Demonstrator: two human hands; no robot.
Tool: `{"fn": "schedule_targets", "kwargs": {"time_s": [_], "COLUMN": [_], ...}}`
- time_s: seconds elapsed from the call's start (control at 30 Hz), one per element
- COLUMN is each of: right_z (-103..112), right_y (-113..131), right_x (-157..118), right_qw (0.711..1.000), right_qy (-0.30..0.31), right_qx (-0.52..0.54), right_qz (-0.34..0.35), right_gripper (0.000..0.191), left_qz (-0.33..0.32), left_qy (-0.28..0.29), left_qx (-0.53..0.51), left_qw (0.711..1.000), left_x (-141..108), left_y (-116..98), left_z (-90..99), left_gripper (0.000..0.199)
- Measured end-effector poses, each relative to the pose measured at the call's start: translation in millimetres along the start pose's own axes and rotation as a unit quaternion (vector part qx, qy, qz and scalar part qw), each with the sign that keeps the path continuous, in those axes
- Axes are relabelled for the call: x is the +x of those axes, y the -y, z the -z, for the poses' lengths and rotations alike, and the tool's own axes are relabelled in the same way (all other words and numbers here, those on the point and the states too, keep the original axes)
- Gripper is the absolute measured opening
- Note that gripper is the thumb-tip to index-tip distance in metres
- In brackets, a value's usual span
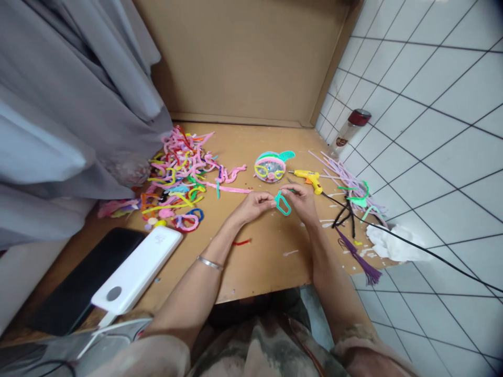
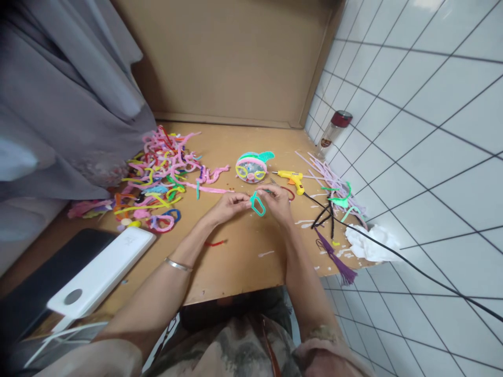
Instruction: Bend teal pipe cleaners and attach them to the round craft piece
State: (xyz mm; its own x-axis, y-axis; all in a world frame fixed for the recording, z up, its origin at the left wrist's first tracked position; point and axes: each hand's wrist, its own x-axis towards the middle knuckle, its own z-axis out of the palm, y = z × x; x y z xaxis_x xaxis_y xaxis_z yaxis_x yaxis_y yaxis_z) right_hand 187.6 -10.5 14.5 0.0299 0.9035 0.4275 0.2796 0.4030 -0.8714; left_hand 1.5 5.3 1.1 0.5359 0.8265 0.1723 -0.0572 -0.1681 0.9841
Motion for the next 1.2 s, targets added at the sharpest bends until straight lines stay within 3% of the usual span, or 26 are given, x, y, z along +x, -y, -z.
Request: {"fn": "schedule_targets", "kwargs": {"time_s": [0.23, 0.53, 0.9, 1.2], "right_z": [-1.3, -17.2, -30.8, -36.9], "right_y": [0.1, 12.2, 15.8, 7.2], "right_x": [-0.1, -5.7, -10.9, -8.5], "right_qw": [0.996, 0.999, 0.985, 0.974], "right_qy": [-0.015, 0.037, 0.011, -0.024], "right_qx": [-0.061, 0.02, 0.117, 0.161], "right_qz": [0.058, -0.017, -0.127, -0.159], "right_gripper": [0.019, 0.027, 0.031, 0.034], "left_qz": [-0.011, -0.061, -0.085, -0.108], "left_qy": [-0.028, -0.146, -0.186, -0.231], "left_qx": [-0.008, -0.057, -0.083, 0.098], "left_qw": [0.999, 0.986, 0.975, 0.962], "left_x": [0.1, 4.1, 3.4, -2.7], "left_y": [-0.9, 0.3, -7.6, -14.4], "left_z": [-1.4, -6.6, -14.5, -13.2], "left_gripper": [0.045, 0.05, 0.051, 0.037]}}
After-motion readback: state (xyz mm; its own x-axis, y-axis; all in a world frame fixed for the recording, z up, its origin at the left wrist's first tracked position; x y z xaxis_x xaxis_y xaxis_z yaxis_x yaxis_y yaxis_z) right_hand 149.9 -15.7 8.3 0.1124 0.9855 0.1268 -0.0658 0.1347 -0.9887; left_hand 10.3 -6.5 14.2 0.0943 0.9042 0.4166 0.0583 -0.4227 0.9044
